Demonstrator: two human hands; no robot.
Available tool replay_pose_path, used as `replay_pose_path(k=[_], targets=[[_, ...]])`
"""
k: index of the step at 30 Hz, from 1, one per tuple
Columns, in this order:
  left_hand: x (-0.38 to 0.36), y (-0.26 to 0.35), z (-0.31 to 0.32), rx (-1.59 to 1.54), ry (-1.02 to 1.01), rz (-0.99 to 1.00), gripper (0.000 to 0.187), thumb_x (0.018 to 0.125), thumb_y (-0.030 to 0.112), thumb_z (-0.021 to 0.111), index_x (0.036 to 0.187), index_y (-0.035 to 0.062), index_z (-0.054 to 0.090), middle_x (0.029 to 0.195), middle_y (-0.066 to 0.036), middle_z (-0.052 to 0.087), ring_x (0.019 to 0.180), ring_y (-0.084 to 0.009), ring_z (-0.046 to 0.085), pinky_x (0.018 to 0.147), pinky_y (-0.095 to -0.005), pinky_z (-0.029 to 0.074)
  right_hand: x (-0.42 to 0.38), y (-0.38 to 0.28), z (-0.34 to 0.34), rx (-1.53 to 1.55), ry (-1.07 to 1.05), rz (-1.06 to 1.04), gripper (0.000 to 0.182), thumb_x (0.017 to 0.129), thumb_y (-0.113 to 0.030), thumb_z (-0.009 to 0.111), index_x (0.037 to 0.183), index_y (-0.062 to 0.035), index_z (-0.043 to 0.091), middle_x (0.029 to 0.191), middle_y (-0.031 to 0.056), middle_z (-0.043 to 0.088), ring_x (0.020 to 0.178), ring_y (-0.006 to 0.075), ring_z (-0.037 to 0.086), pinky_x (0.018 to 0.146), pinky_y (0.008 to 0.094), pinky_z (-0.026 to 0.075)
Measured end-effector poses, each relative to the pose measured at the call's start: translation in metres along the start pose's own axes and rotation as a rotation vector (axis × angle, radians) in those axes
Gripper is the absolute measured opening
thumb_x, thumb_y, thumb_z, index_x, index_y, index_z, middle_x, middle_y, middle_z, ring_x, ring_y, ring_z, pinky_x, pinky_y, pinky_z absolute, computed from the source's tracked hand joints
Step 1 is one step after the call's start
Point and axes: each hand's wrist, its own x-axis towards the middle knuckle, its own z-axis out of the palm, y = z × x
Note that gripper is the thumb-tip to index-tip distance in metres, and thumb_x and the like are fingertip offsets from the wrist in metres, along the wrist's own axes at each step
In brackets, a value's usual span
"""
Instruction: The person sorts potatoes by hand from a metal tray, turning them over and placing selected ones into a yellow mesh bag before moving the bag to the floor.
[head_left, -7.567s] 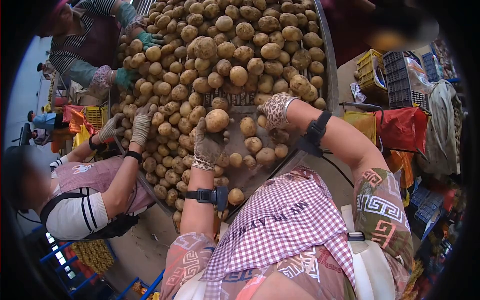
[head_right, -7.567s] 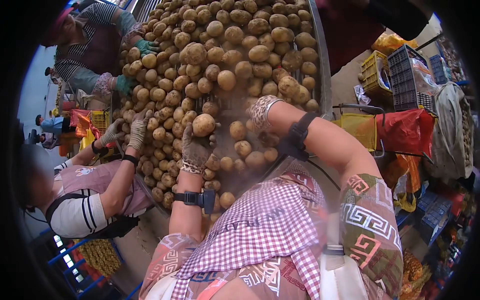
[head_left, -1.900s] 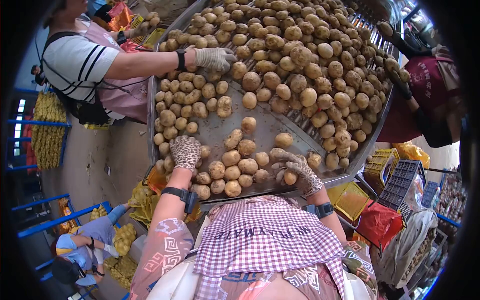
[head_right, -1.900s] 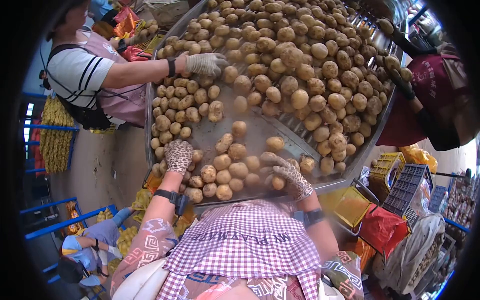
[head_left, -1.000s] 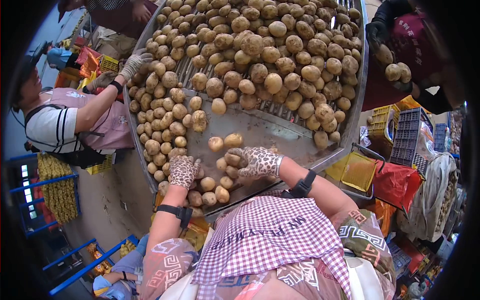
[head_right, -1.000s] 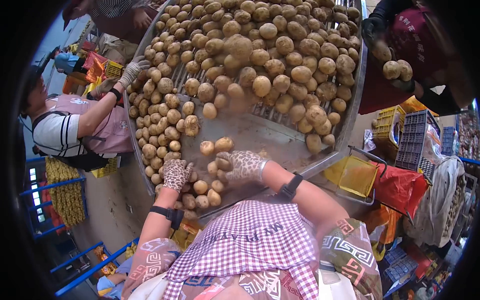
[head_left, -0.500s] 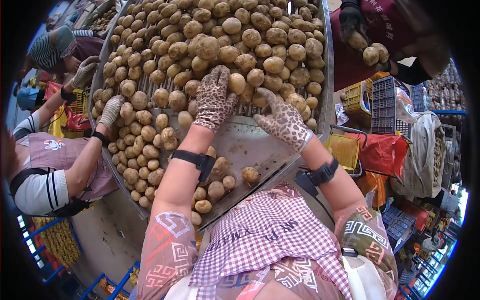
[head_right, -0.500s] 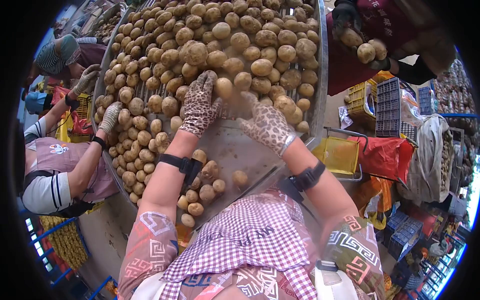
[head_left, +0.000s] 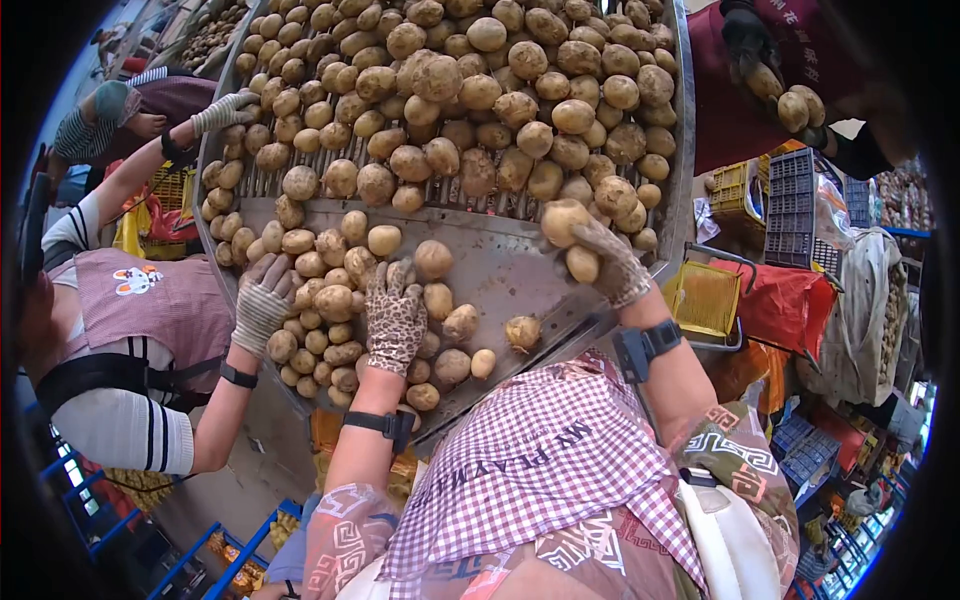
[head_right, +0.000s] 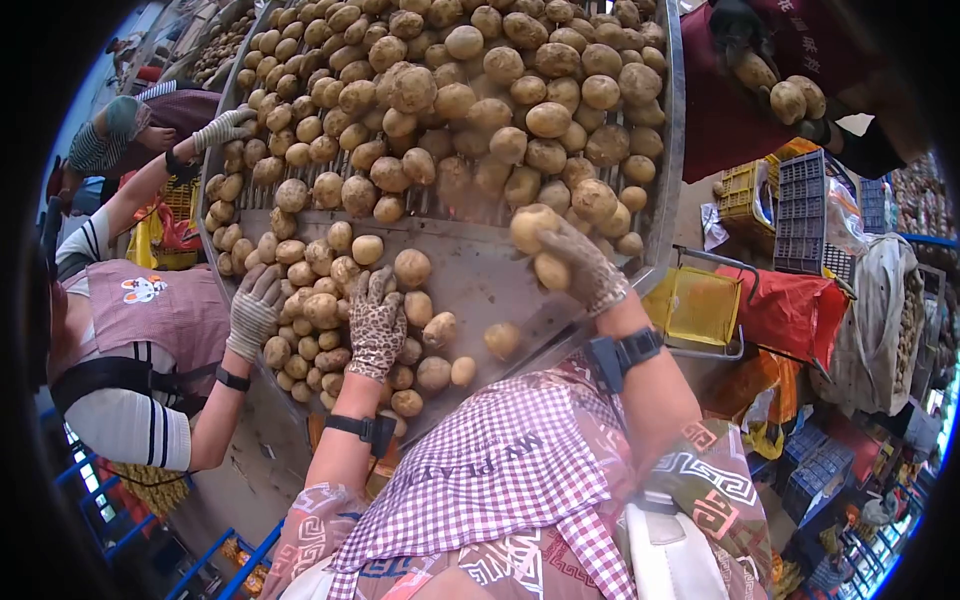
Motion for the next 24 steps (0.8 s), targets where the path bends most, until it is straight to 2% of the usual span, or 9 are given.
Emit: replay_pose_path(k=[2,4,6,10,14,17,20,22,24], targets=[[-0.007,0.007,-0.018,-0.148,-0.029,-0.058,0.019,0.077,0.011,0.066,0.095,0.0060,0.067,0.122,-0.010,0.060,0.121,-0.0359,0.050,0.105,-0.0470,0.038,-0.049,0.022,-0.038,0.598,-0.098,0.042,0.069,0.091,-0.045,0.059,0.141,-0.0049,0.035,0.114,0.0193,0.060,0.077,0.0228,0.064,0.056,0.0275,0.054],[0.004,0.009,-0.020,-0.448,0.100,-0.122,0.016,0.080,0.010,0.063,0.094,0.0047,0.067,0.102,-0.012,0.067,0.106,-0.0322,0.059,0.097,-0.0433,0.045,-0.092,0.017,-0.054,0.774,-0.045,-0.142,0.070,0.093,-0.046,0.056,0.144,-0.0051,0.030,0.119,0.0215,0.058,0.077,0.0244,0.062,0.054,0.0284,0.052],[0.023,0.010,-0.010,-0.411,0.150,-0.145,0.017,0.083,0.009,0.062,0.099,0.0050,0.067,0.106,-0.012,0.066,0.107,-0.0296,0.060,0.096,-0.0395,0.047,-0.126,0.022,-0.088,0.872,0.038,-0.323,0.068,0.094,-0.046,0.054,0.144,-0.0045,0.031,0.121,0.0236,0.057,0.076,0.0238,0.061,0.052,0.0309,0.050],[0.064,0.036,0.006,-0.472,0.092,0.034,0.036,0.084,0.015,0.064,0.118,0.0048,0.060,0.118,-0.016,0.062,0.112,-0.0333,0.057,0.099,-0.0417,0.044,-0.183,0.036,-0.167,0.697,0.602,-0.240,0.050,0.092,-0.047,0.056,0.125,-0.0099,0.053,0.112,0.0186,0.064,0.065,0.0224,0.060,0.050,0.0316,0.050],[0.080,0.077,0.006,-0.423,-0.066,0.157,0.051,0.081,0.015,0.066,0.129,0.0070,0.052,0.132,-0.016,0.053,0.121,-0.0340,0.051,0.104,-0.0418,0.040,-0.208,0.053,-0.211,0.621,0.866,0.064,0.033,0.091,-0.047,0.059,0.108,-0.0184,0.058,0.089,0.0087,0.065,0.066,0.0195,0.061,0.046,0.0305,0.049],[0.107,0.094,0.002,-0.415,-0.047,0.171,0.061,0.079,0.013,0.068,0.136,0.0094,0.047,0.141,-0.016,0.044,0.128,-0.0343,0.044,0.109,-0.0427,0.036,-0.208,0.064,-0.237,0.663,0.905,0.167,0.032,0.093,-0.043,0.056,0.114,-0.0179,0.056,0.103,0.0114,0.063,0.079,0.0240,0.063,0.051,0.0328,0.052],[0.149,0.112,-0.004,-0.336,-0.013,0.241,0.065,0.077,0.013,0.070,0.137,0.0107,0.047,0.142,-0.017,0.043,0.130,-0.0343,0.042,0.110,-0.0419,0.034,-0.183,0.042,-0.209,0.743,1.222,0.114,0.037,0.094,-0.037,0.055,0.123,-0.0160,0.051,0.118,0.0141,0.056,0.092,0.0299,0.062,0.058,0.0366,0.055],[0.169,0.130,-0.014,-0.312,0.001,0.249,0.066,0.078,0.016,0.070,0.139,0.0132,0.046,0.143,-0.017,0.041,0.131,-0.0350,0.040,0.111,-0.0444,0.032,-0.166,0.028,-0.194,0.301,1.436,0.182,0.045,0.094,-0.031,0.058,0.133,-0.0145,0.044,0.127,0.0156,0.050,0.098,0.0337,0.060,0.068,0.0396,0.056],[0.173,0.145,-0.015,-0.284,0.016,0.267,0.066,0.078,0.019,0.069,0.140,0.0157,0.045,0.144,-0.017,0.040,0.132,-0.0358,0.039,0.112,-0.0469,0.029,-0.141,0.014,-0.169,-0.284,1.256,-0.065,0.041,0.091,-0.021,0.062,0.129,-0.0098,0.051,0.119,0.0139,0.058,0.101,0.0278,0.061,0.081,0.0372,0.054]])
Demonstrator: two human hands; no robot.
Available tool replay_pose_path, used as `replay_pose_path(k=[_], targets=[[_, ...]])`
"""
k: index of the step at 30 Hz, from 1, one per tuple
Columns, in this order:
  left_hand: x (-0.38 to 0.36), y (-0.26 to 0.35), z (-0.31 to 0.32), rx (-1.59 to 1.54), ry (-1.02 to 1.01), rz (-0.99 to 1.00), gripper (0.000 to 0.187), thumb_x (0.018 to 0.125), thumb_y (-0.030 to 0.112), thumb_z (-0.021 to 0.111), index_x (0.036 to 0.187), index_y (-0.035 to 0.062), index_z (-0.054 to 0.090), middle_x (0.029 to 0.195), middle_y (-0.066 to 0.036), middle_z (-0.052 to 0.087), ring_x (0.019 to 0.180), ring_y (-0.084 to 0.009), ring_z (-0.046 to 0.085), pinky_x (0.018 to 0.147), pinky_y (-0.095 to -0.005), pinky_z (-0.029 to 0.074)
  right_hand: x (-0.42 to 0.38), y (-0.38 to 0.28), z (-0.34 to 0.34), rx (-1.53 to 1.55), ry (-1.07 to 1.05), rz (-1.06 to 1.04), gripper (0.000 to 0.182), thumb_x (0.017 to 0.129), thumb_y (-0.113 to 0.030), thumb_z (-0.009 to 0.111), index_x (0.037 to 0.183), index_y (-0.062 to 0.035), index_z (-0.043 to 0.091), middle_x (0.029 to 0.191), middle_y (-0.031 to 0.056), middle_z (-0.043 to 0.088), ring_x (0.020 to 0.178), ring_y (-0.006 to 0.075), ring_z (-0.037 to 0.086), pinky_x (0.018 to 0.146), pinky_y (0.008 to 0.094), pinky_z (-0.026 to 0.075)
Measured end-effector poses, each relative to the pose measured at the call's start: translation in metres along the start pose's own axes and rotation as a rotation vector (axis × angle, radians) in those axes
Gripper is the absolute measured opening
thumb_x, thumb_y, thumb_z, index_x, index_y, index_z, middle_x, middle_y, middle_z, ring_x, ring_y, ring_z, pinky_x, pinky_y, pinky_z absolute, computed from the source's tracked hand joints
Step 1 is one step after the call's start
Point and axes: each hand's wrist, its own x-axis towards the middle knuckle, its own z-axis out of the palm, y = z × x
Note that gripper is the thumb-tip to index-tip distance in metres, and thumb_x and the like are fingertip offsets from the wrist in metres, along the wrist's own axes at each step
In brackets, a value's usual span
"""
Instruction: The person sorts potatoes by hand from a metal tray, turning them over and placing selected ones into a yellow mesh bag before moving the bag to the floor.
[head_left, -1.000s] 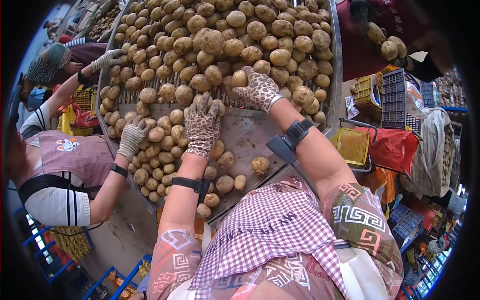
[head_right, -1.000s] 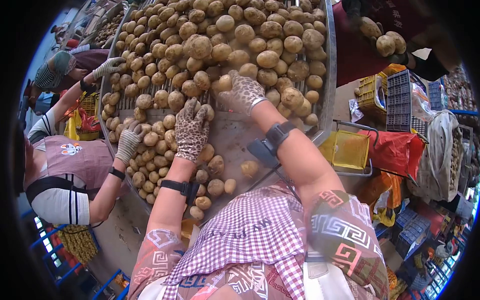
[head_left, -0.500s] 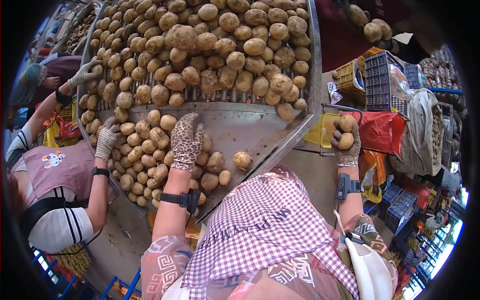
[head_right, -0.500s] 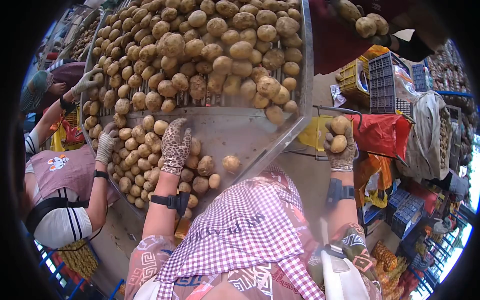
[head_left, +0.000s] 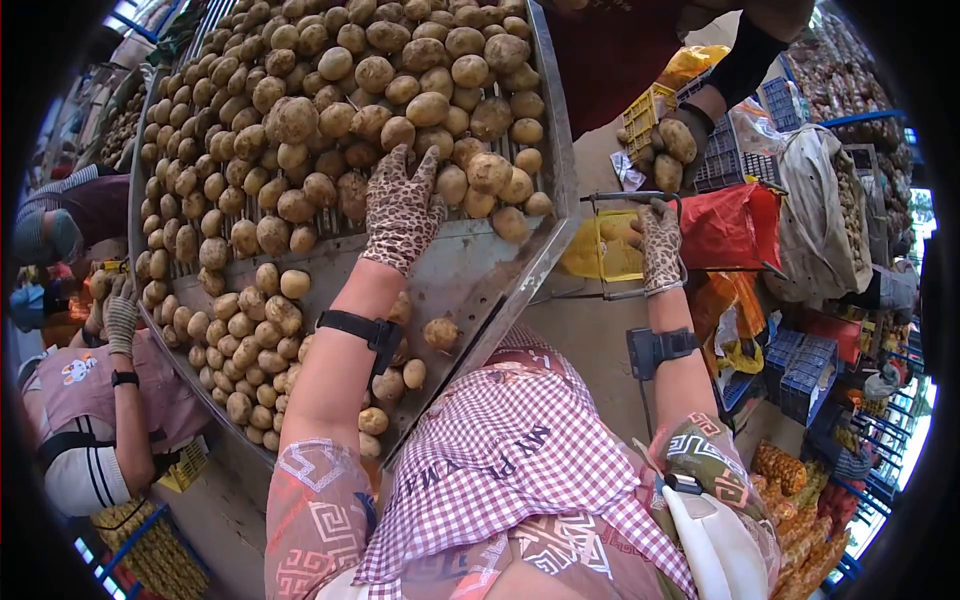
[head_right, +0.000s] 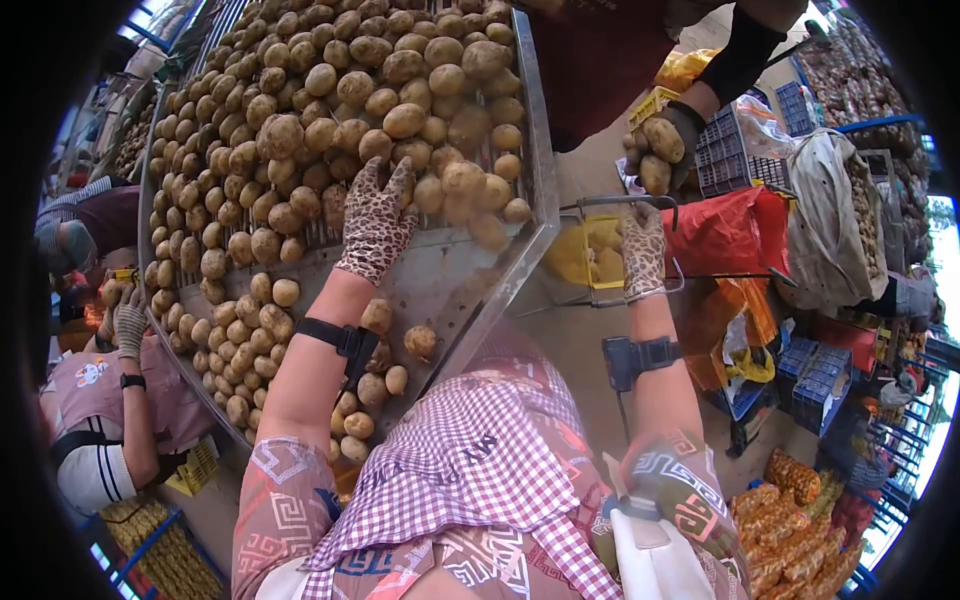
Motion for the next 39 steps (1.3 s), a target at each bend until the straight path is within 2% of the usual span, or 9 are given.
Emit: replay_pose_path(k=[3,7,11,14,22,25,30,34,39], targets=[[-0.014,0.007,0.033,0.242,-0.052,0.079,0.076,0.077,0.024,0.069,0.145,0.0227,0.038,0.146,-0.015,0.039,0.134,-0.0409,0.034,0.115,-0.0540,0.019,-0.059,-0.072,0.063,-0.153,-0.401,-0.501,0.037,0.088,-0.016,0.064,0.122,-0.0056,0.057,0.109,0.0131,0.065,0.104,0.0236,0.063,0.090,0.0340,0.051],[-0.033,0.013,0.020,0.245,-0.170,0.042,0.080,0.076,0.025,0.069,0.147,0.0236,0.034,0.147,-0.010,0.039,0.135,-0.0385,0.034,0.114,-0.0546,0.021,-0.074,-0.083,0.147,-0.623,-0.382,-0.945,0.059,0.083,-0.022,0.068,0.136,-0.0077,0.047,0.134,0.0191,0.051,0.124,0.0350,0.048,0.104,0.0416,0.040],[-0.080,-0.013,0.000,0.269,-0.355,-0.128,0.071,0.079,0.023,0.067,0.145,0.0187,0.039,0.147,-0.012,0.039,0.136,-0.0334,0.035,0.112,-0.0516,0.026,-0.111,-0.091,0.176,-0.989,-0.451,-0.928,0.059,0.081,-0.026,0.067,0.135,-0.0123,0.047,0.126,0.0152,0.054,0.115,0.0361,0.053,0.099,0.0463,0.041],[-0.126,-0.054,0.008,0.152,-0.237,-0.241,0.061,0.082,0.023,0.065,0.139,0.0126,0.046,0.146,-0.014,0.041,0.136,-0.0336,0.036,0.113,-0.0468,0.027,-0.130,-0.046,0.167,-0.546,-0.792,-0.800,0.062,0.080,-0.021,0.070,0.136,-0.0104,0.047,0.133,0.0185,0.050,0.123,0.0349,0.048,0.103,0.0425,0.040],[-0.172,-0.043,-0.009,0.030,-0.226,-0.285,0.034,0.086,0.020,0.061,0.116,0.0039,0.063,0.126,-0.016,0.058,0.120,-0.0338,0.051,0.103,-0.0423,0.039,-0.167,-0.027,0.133,-0.795,-1.192,-0.862,0.059,0.080,-0.019,0.070,0.135,-0.0106,0.049,0.123,0.0154,0.058,0.114,0.0336,0.056,0.097,0.0428,0.045],[-0.187,-0.044,-0.016,-0.026,-0.326,-0.300,0.033,0.089,0.023,0.059,0.114,0.0036,0.064,0.116,-0.017,0.063,0.112,-0.0338,0.056,0.100,-0.0427,0.041,-0.154,-0.053,0.124,-0.686,-1.385,-0.561,0.046,0.084,-0.019,0.067,0.127,-0.0074,0.056,0.117,0.0180,0.063,0.109,0.0333,0.060,0.096,0.0413,0.046],[-0.171,-0.025,-0.037,0.041,-0.486,-0.421,0.039,0.093,0.033,0.055,0.117,0.0030,0.063,0.109,-0.018,0.066,0.104,-0.0337,0.061,0.096,-0.0418,0.044,-0.093,-0.068,0.120,-0.591,-0.535,-0.862,0.036,0.086,-0.022,0.063,0.119,-0.0067,0.060,0.115,0.0174,0.063,0.109,0.0329,0.060,0.097,0.0412,0.045],[-0.173,0.004,-0.042,0.015,-0.519,-0.129,0.053,0.088,0.036,0.060,0.131,0.0057,0.053,0.122,-0.018,0.060,0.116,-0.0335,0.054,0.104,-0.0443,0.036,-0.053,-0.086,0.142,-0.893,-0.515,-0.809,0.046,0.085,-0.028,0.063,0.126,-0.0088,0.055,0.126,0.0173,0.058,0.113,0.0324,0.058,0.098,0.0411,0.045],[-0.160,-0.003,-0.035,-0.107,-0.619,-0.256,0.059,0.082,0.033,0.067,0.131,0.0065,0.051,0.123,-0.018,0.058,0.118,-0.0335,0.053,0.104,-0.0446,0.037,-0.052,-0.084,0.159,-1.112,-0.602,-0.802,0.055,0.084,-0.029,0.064,0.134,-0.0119,0.050,0.127,0.0186,0.058,0.118,0.0338,0.055,0.101,0.0413,0.043]])
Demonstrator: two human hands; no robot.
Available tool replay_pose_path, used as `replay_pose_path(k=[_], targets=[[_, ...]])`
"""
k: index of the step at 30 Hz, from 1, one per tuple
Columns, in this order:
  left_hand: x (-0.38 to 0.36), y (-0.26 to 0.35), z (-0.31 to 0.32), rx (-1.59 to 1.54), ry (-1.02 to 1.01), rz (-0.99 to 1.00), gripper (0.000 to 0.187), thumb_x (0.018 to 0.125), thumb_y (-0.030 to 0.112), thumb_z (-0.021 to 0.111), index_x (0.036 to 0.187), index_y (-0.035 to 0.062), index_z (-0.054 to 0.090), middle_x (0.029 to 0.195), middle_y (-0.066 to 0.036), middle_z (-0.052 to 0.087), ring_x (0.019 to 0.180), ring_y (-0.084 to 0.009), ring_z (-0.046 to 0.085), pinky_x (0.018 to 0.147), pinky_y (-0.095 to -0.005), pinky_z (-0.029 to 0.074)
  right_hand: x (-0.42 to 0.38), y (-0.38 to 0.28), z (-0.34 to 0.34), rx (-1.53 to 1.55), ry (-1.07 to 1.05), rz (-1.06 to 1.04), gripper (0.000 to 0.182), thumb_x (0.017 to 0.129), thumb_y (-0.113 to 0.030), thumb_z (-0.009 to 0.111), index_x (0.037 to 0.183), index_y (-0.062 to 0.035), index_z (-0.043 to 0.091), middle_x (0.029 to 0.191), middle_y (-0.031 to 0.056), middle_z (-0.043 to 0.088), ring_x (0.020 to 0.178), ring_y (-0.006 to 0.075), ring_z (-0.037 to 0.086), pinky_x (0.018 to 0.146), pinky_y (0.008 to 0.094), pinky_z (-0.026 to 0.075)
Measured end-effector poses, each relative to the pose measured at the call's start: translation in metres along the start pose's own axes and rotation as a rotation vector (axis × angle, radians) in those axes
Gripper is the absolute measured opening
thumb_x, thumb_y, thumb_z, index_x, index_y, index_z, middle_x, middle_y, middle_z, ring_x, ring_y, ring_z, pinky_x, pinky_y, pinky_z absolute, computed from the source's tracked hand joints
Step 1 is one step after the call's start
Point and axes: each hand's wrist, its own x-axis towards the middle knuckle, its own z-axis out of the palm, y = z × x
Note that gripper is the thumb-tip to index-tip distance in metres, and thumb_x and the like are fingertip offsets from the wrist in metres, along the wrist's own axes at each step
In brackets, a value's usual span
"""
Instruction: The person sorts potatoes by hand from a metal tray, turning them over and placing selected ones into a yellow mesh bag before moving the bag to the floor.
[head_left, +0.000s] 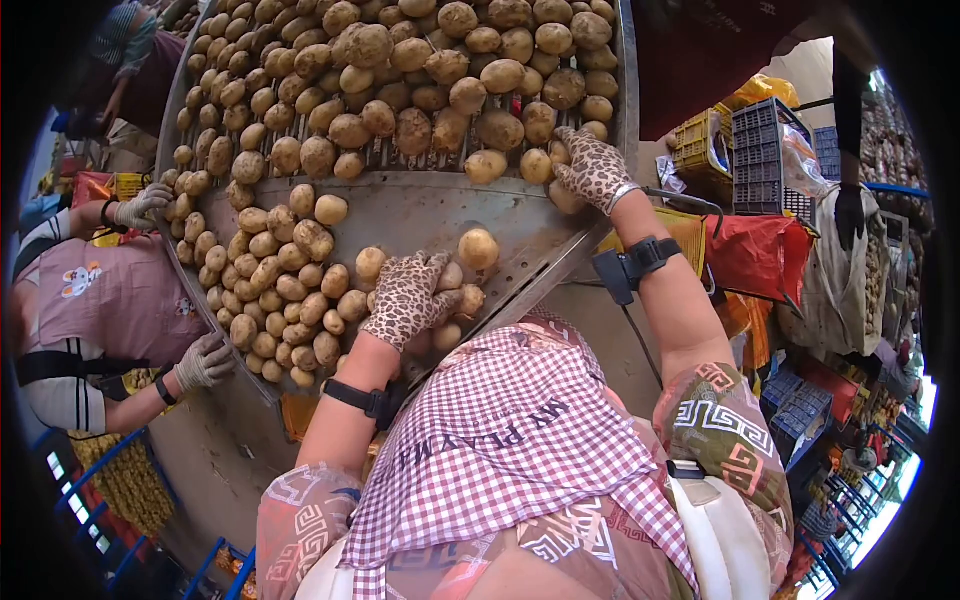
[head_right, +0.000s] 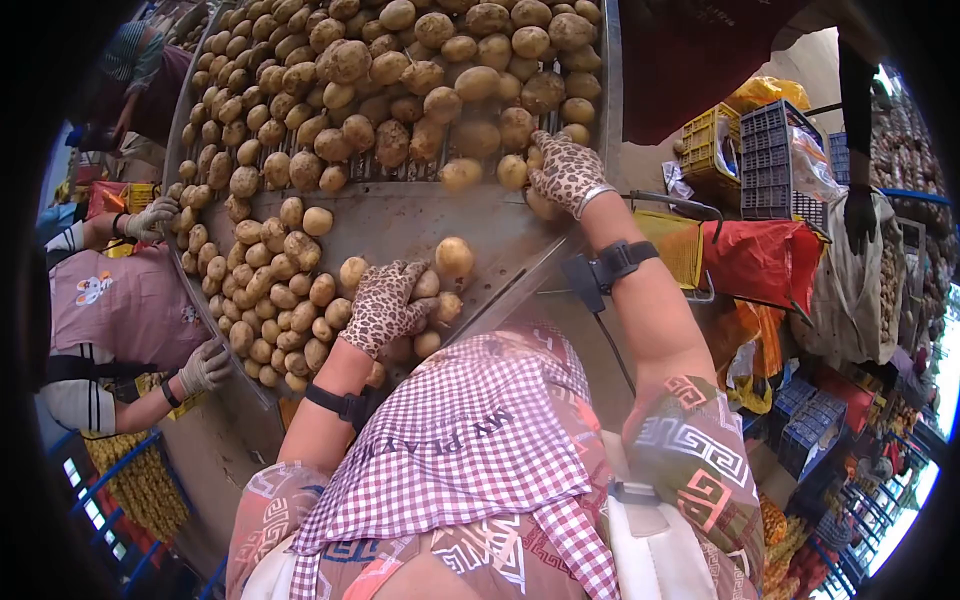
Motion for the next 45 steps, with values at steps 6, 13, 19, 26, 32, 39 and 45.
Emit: replay_pose_path(k=[6,13,19,26,32,39,45], targets=[[0.002,-0.042,0.007,-1.208,0.201,0.055,0.065,0.083,0.039,0.069,0.134,0.0053,0.048,0.124,-0.014,0.058,0.113,-0.0252,0.057,0.098,-0.0398,0.046,-0.032,-0.014,-0.014,1.411,-0.357,-0.031,0.060,0.080,-0.032,0.072,0.131,-0.0073,0.051,0.119,0.0105,0.060,0.106,0.0203,0.062,0.088,0.0340,0.052],[-0.009,-0.026,0.009,-1.944,0.221,0.233,0.070,0.088,0.049,0.060,0.139,0.0051,0.041,0.136,-0.017,0.050,0.128,-0.0266,0.046,0.110,-0.0445,0.033,-0.083,-0.061,0.063,1.638,-0.744,-0.186,0.049,0.085,-0.031,0.068,0.124,-0.0070,0.053,0.110,0.0085,0.061,0.099,0.0201,0.063,0.083,0.0317,0.053],[0.009,0.004,0.025,-1.426,0.272,0.310,0.054,0.096,0.037,0.051,0.139,0.0046,0.042,0.138,-0.015,0.048,0.133,-0.0257,0.041,0.114,-0.0394,0.028,-0.115,-0.082,0.027,2.044,-0.915,0.395,0.054,0.088,-0.044,0.063,0.124,-0.0035,0.053,0.098,0.0110,0.065,0.078,0.0204,0.064,0.069,0.0315,0.054],[0.030,-0.013,0.038,-1.499,0.431,-0.249,0.033,0.098,0.014,0.051,0.129,0.0039,0.053,0.131,-0.010,0.053,0.125,-0.0189,0.046,0.108,-0.0345,0.036,-0.142,0.076,0.015,1.974,-0.100,0.402,0.053,0.087,-0.036,0.067,0.127,-0.0061,0.052,0.107,0.0149,0.064,0.077,0.0254,0.066,0.062,0.0380,0.058],[0.048,0.020,0.032,-0.654,0.561,0.137,0.048,0.084,0.013,0.068,0.129,0.0058,0.053,0.128,-0.013,0.055,0.121,-0.0263,0.051,0.104,-0.0355,0.041,-0.157,0.192,0.056,1.855,0.105,0.987,0.045,0.092,-0.035,0.060,0.129,-0.0116,0.051,0.121,0.0170,0.057,0.090,0.0306,0.065,0.068,0.0414,0.058],[0.071,0.010,0.053,-0.832,0.353,-0.060,0.053,0.085,0.035,0.068,0.128,0.0069,0.053,0.121,-0.014,0.060,0.108,-0.0254,0.060,0.094,-0.0360,0.050,-0.139,0.134,0.036,1.248,0.174,0.778,0.043,0.095,-0.025,0.058,0.132,-0.0077,0.046,0.108,0.0115,0.061,0.082,0.0218,0.066,0.063,0.0318,0.056],[0.047,0.020,0.041,-2.121,0.022,0.125,0.067,0.092,0.056,0.048,0.136,0.0048,0.045,0.128,-0.019,0.056,0.116,-0.0257,0.056,0.099,-0.0384,0.046,-0.126,-0.042,0.009,1.574,-0.564,0.348,0.046,0.097,-0.039,0.053,0.132,-0.0103,0.047,0.108,0.0103,0.064,0.086,0.0193,0.065,0.068,0.0317,0.054]])
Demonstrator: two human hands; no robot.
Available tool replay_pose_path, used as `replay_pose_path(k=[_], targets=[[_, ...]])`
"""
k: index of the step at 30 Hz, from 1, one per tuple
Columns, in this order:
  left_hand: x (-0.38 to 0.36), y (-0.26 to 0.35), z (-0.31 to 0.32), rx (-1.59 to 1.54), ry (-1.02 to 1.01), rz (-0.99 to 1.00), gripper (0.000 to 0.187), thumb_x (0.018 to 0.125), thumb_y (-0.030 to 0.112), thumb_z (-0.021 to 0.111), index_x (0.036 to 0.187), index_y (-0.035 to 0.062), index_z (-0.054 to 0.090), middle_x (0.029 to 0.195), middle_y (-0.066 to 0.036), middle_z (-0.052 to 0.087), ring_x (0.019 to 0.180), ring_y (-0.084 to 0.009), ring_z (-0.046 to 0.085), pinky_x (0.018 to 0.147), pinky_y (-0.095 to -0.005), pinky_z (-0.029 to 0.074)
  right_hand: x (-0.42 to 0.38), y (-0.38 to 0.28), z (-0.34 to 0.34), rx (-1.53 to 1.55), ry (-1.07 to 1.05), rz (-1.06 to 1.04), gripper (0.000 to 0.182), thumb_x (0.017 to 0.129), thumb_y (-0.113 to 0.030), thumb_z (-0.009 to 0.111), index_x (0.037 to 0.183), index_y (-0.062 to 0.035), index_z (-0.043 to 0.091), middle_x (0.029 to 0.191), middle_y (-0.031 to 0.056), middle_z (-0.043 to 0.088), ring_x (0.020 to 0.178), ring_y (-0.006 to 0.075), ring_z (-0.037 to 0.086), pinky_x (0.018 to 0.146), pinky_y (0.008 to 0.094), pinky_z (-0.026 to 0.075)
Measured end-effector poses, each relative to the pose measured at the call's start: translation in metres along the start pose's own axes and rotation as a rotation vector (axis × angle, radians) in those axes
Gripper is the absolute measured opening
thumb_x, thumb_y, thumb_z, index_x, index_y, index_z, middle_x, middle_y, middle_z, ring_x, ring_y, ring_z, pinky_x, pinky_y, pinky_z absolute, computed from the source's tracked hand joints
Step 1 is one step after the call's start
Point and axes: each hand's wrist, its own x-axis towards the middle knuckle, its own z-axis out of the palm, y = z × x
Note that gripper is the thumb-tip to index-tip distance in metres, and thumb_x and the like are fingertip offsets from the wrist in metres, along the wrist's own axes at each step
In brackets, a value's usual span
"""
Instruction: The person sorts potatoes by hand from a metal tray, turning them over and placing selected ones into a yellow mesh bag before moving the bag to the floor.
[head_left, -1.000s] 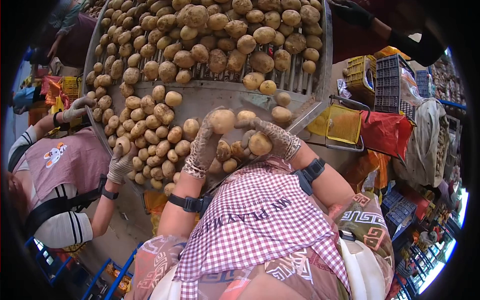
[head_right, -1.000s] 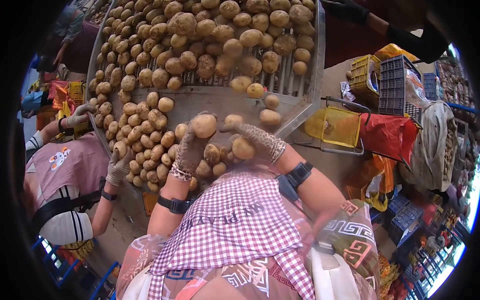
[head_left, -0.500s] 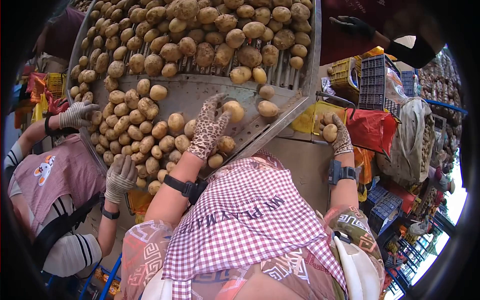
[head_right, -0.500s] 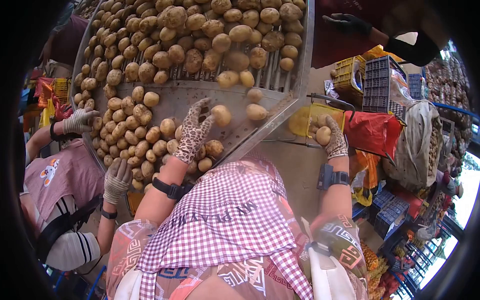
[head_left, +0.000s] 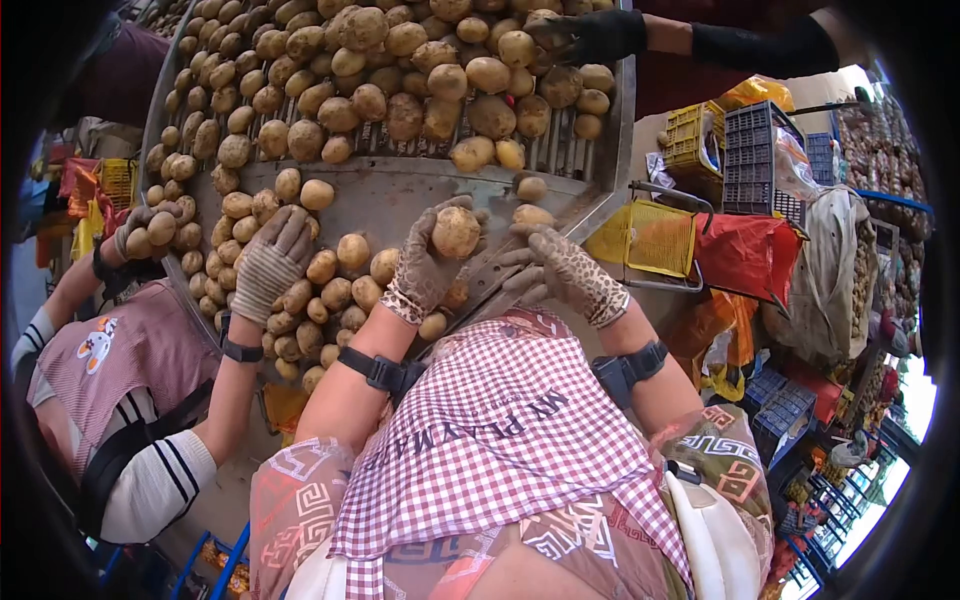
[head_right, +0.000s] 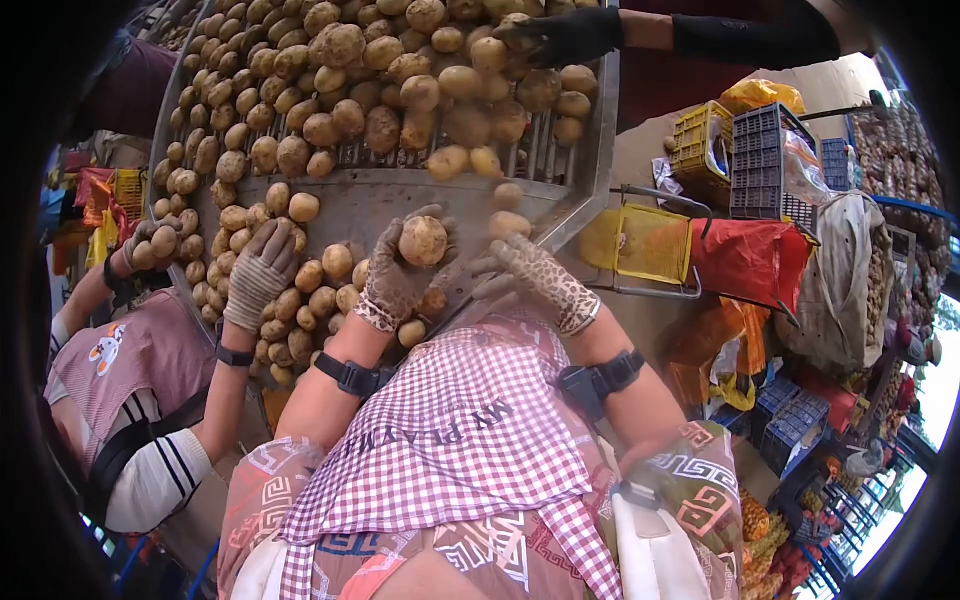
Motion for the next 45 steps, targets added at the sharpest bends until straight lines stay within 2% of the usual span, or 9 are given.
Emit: replay_pose_path(k=[6,8,10,13,22,24,29,42,45], targets=[[-0.053,0.002,0.027,1.365,-0.250,0.227,0.068,0.095,0.047,0.048,0.147,0.0053,0.031,0.148,-0.020,0.033,0.142,-0.0342,0.025,0.117,-0.0450,0.019,0.036,0.017,-0.010,0.456,-0.226,0.039,0.044,0.094,-0.039,0.058,0.128,-0.0108,0.052,0.110,0.0105,0.062,0.098,0.0223,0.061,0.074,0.0366,0.057],[-0.065,-0.010,0.005,1.663,-0.214,0.281,0.060,0.094,0.045,0.049,0.142,0.0092,0.041,0.148,-0.017,0.036,0.140,-0.0349,0.028,0.116,-0.0467,0.022,0.039,0.002,-0.035,0.010,-0.009,-0.190,0.045,0.090,-0.032,0.064,0.127,-0.0083,0.053,0.110,0.0101,0.062,0.098,0.0217,0.062,0.073,0.0343,0.057],[-0.081,-0.017,-0.012,2.086,-0.299,0.158,0.054,0.092,0.043,0.053,0.134,0.0104,0.051,0.148,-0.013,0.038,0.139,-0.0332,0.032,0.115,-0.0467,0.023,0.022,-0.036,-0.027,-1.145,0.399,-0.243,0.052,0.085,-0.026,0.068,0.130,-0.0064,0.051,0.116,0.0137,0.062,0.104,0.0253,0.063,0.082,0.0362,0.055],[-0.091,-0.008,-0.015,2.119,-0.206,0.127,0.034,0.091,0.034,0.053,0.111,0.0095,0.065,0.137,-0.009,0.049,0.132,-0.0295,0.039,0.112,-0.0482,0.027,0.032,-0.051,-0.023,-1.799,0.448,-0.184,0.063,0.076,-0.022,0.070,0.133,-0.0063,0.049,0.117,0.0186,0.063,0.108,0.0320,0.061,0.094,0.0400,0.049],[-0.150,-0.009,-0.068,2.260,0.123,0.059,0.024,0.087,0.026,0.059,0.088,0.0051,0.070,0.100,-0.011,0.065,0.107,-0.0270,0.057,0.099,-0.0416,0.041,0.072,-0.032,0.009,-1.467,0.161,-0.200,0.070,0.076,-0.027,0.064,0.139,-0.0038,0.043,0.124,0.0228,0.059,0.115,0.0363,0.057,0.100,0.0393,0.044],[-0.151,0.004,-0.048,2.148,0.210,-0.061,0.026,0.086,0.028,0.061,0.093,0.0051,0.069,0.094,-0.012,0.065,0.103,-0.0279,0.059,0.098,-0.0425,0.041,0.077,-0.018,0.009,-1.362,0.128,-0.156,0.070,0.076,-0.030,0.065,0.138,-0.0054,0.044,0.122,0.0227,0.061,0.115,0.0365,0.057,0.099,0.0390,0.045],[-0.120,-0.002,-0.047,2.051,0.370,0.418,0.055,0.083,0.021,0.066,0.135,0.0106,0.049,0.133,-0.013,0.052,0.118,-0.0304,0.052,0.098,-0.0453,0.041,0.068,-0.013,0.020,-1.385,0.168,-0.148,0.069,0.078,-0.030,0.064,0.139,-0.0047,0.043,0.129,0.0230,0.056,0.120,0.0364,0.053,0.101,0.0407,0.043],[-0.070,0.018,-0.036,2.315,0.073,0.225,0.055,0.075,0.022,0.068,0.127,0.0131,0.054,0.121,-0.011,0.058,0.106,-0.0315,0.057,0.090,-0.0457,0.043,0.080,0.006,0.087,-1.684,-0.197,-0.241,0.056,0.082,-0.024,0.063,0.134,-0.0083,0.050,0.116,0.0216,0.062,0.115,0.0338,0.058,0.097,0.0410,0.045],[-0.114,0.019,-0.043,2.337,0.098,0.248,0.047,0.076,0.023,0.068,0.121,0.0112,0.058,0.121,-0.012,0.059,0.106,-0.0312,0.057,0.090,-0.0474,0.042,0.074,-0.001,0.072,-1.079,-0.420,-0.111,0.059,0.083,-0.029,0.066,0.136,-0.0092,0.048,0.124,0.0206,0.058,0.115,0.0337,0.057,0.100,0.0398,0.044]])
